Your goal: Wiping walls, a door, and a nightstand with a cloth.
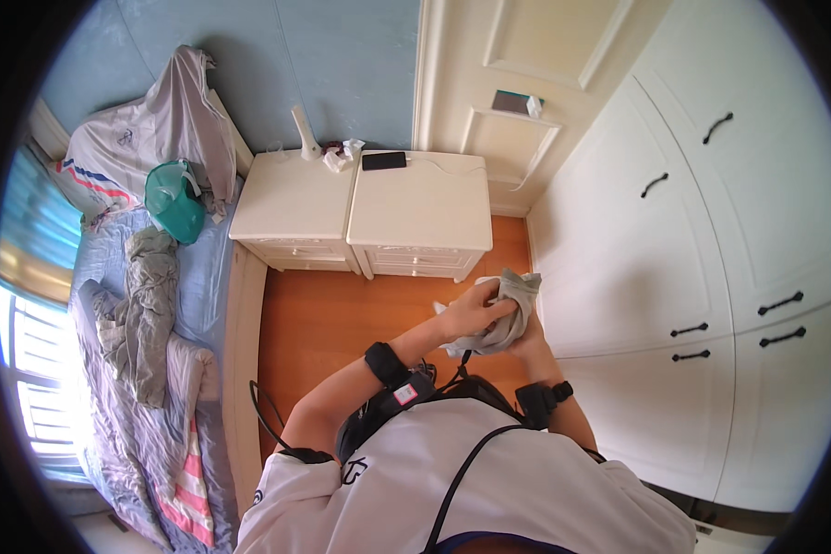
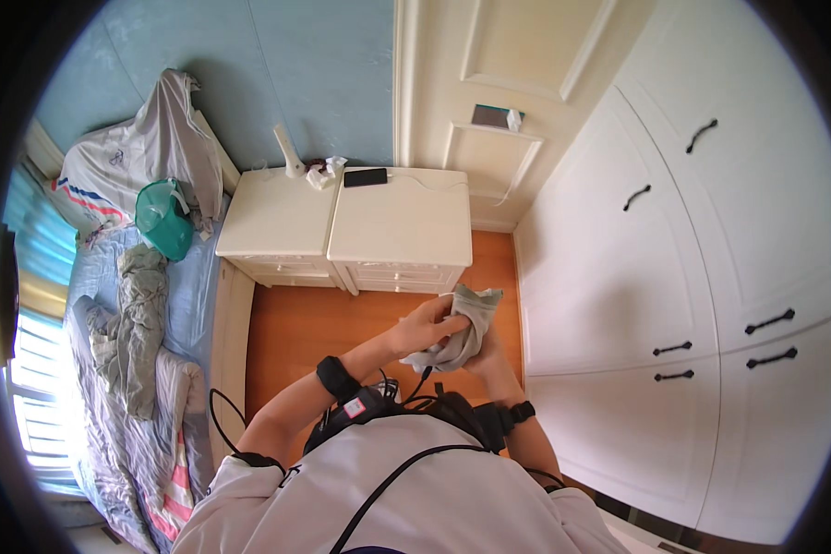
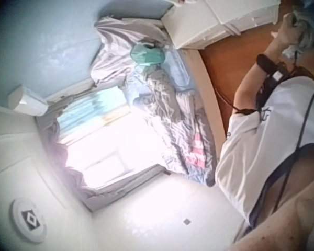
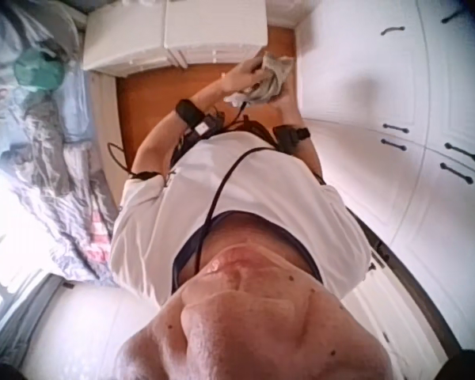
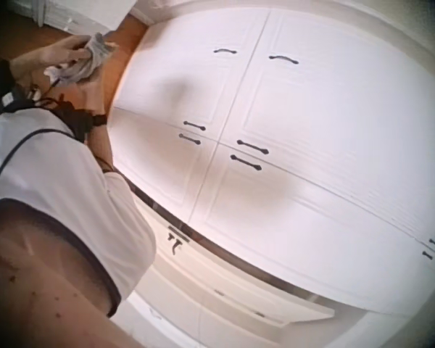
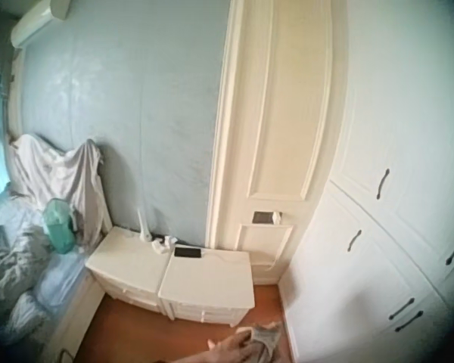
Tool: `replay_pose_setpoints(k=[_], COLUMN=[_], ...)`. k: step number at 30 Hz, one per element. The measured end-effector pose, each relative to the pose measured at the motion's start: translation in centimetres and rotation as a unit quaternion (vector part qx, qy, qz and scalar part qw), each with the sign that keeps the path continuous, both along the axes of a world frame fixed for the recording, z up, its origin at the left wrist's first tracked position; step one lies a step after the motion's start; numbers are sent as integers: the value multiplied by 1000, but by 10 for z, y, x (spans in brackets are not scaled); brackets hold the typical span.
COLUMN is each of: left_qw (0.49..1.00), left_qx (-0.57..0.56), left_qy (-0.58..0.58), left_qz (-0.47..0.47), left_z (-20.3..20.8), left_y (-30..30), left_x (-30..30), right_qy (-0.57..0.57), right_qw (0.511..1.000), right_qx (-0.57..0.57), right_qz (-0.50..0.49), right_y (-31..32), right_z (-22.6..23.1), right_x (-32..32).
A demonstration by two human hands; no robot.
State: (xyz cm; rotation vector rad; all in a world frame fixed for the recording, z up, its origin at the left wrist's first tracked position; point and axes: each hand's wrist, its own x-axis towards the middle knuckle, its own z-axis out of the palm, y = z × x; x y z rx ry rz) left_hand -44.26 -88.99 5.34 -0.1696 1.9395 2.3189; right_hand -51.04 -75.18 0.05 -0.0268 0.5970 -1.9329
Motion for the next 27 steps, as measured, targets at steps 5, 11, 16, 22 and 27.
replay_pose_setpoints(k=[5, 11, 16, 22, 27], left_qw=[970, 969, 915, 833, 786], left_qx=[-187, -192, -310, -424, -465], left_qy=[66, -26, -122, -253, -340], left_qz=[139, 155, 229, 247, 225], left_z=[-46, -103, -195, -254, -308], left_y=[-62, -157, -278, -379, -435], left_x=[-37, -86, -89, -100, -111], right_qy=[-43, -26, 68, 284, 391], right_qw=[988, 976, 965, 869, 794], right_qx=[52, 59, 33, 350, 465], right_qz=[-140, -207, -253, -206, 2], right_y=[-54, -78, -152, -275, -308], right_z=[-9, -44, -51, -130, -205], right_x=[-9, -101, -200, -230, -250])
